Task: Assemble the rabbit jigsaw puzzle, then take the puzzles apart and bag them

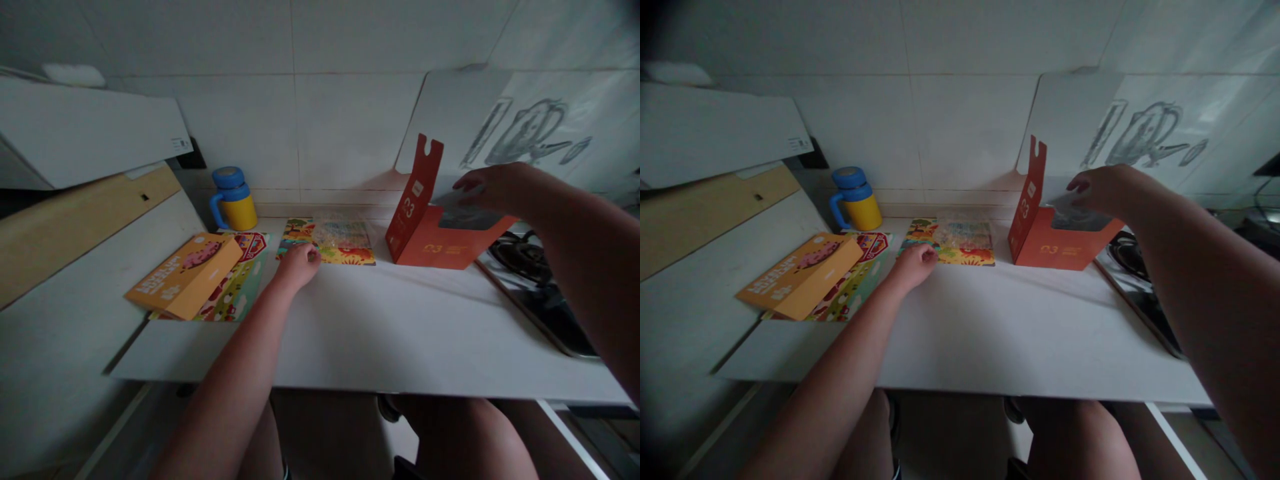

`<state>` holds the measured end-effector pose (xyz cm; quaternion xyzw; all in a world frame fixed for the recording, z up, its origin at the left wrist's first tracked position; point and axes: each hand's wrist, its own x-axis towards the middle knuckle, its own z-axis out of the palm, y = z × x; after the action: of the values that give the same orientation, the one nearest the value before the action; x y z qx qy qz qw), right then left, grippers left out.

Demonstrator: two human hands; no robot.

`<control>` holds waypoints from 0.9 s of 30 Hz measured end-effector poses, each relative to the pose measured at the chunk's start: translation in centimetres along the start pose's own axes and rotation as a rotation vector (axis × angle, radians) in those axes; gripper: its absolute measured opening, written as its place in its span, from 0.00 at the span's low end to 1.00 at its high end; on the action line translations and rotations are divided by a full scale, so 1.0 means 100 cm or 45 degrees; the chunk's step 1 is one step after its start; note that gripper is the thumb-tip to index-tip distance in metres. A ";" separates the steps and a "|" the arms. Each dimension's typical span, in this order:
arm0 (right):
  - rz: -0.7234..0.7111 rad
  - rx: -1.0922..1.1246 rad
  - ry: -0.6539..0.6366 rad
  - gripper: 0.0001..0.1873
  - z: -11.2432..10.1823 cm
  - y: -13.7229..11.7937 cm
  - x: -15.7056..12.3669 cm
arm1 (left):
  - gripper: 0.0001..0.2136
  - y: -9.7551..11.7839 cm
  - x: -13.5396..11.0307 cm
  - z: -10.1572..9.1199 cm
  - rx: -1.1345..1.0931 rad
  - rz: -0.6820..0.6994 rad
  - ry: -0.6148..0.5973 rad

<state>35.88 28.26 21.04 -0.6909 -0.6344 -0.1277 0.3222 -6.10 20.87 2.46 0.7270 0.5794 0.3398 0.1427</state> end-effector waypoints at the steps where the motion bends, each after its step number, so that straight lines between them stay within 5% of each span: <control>1: -0.024 -0.077 -0.079 0.18 -0.005 -0.001 -0.008 | 0.06 0.000 0.000 0.000 0.002 0.007 0.002; 2: -0.045 -0.119 0.007 0.19 -0.011 -0.003 -0.018 | 0.06 0.000 0.000 0.001 0.005 0.014 0.004; 5: 0.012 0.005 0.630 0.20 -0.022 -0.023 -0.058 | 0.06 -0.001 0.000 0.002 0.014 0.032 0.004; 7: -0.020 0.066 0.689 0.17 -0.015 -0.046 -0.091 | 0.07 -0.002 0.000 0.003 0.023 0.045 -0.003; 12: -0.415 0.392 0.037 0.13 0.056 -0.103 -0.157 | 0.06 -0.004 -0.001 0.004 0.049 0.059 -0.013; 18: -0.124 0.450 -0.320 0.28 0.145 -0.100 -0.188 | 0.06 -0.006 -0.001 0.004 0.063 0.071 -0.003; 22: -0.072 0.642 -0.499 0.32 0.167 -0.078 -0.189 | 0.06 -0.007 -0.001 0.005 0.070 0.071 -0.005; 27: -0.020 0.822 -0.487 0.32 0.167 -0.077 -0.185 | 0.06 -0.007 -0.002 0.009 0.057 0.078 -0.023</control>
<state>21.61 23.62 -0.27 -0.5603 -0.6959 0.2080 0.3981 -6.00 21.07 1.31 0.7505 0.5630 0.3243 0.1210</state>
